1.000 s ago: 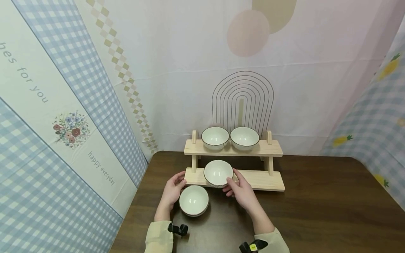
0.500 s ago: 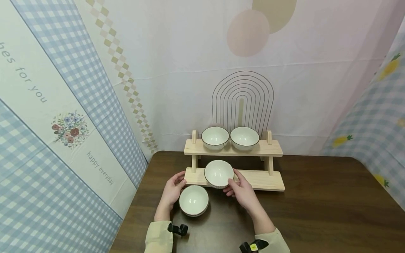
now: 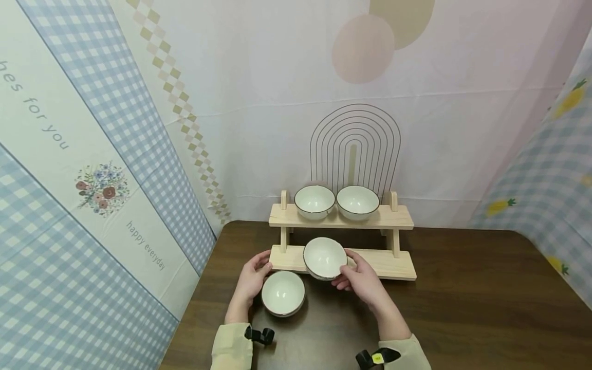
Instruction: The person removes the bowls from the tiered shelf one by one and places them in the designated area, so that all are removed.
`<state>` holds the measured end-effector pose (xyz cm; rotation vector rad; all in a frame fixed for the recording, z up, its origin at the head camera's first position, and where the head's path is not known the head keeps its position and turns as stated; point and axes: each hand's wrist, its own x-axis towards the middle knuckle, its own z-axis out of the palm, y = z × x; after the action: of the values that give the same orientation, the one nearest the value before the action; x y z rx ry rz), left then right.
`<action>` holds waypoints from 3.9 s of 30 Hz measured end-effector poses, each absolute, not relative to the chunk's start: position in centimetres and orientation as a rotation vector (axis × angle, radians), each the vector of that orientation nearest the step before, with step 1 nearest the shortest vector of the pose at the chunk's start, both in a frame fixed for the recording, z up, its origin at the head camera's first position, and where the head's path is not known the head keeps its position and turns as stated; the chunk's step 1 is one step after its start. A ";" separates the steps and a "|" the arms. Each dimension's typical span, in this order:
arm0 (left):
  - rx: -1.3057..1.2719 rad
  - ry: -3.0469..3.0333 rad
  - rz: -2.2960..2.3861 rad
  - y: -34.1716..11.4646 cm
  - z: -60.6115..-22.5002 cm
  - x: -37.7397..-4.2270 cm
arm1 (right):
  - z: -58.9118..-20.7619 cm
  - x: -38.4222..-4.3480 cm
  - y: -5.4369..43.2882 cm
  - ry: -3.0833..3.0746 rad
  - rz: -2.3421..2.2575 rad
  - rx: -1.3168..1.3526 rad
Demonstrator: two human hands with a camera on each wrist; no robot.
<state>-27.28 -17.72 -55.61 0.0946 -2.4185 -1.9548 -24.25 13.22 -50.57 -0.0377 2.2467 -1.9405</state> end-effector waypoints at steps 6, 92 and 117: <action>0.108 -2.436 -1.950 -18.0 -55.8 -27.3 | -50.6 -24.0 14.5 2.181 -1.911 -0.101; 0.049 -2.455 -1.985 -19.5 -55.6 -26.6 | -51.9 -21.3 16.5 2.043 -1.505 -0.442; 0.007 -2.421 -2.012 -19.6 -55.7 -26.5 | -51.7 -21.1 16.2 2.100 -1.492 -0.404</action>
<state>-26.47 -19.55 -55.67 0.0066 -2.4207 -2.0118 -21.08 16.17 -51.66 -0.4037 2.1003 -1.4925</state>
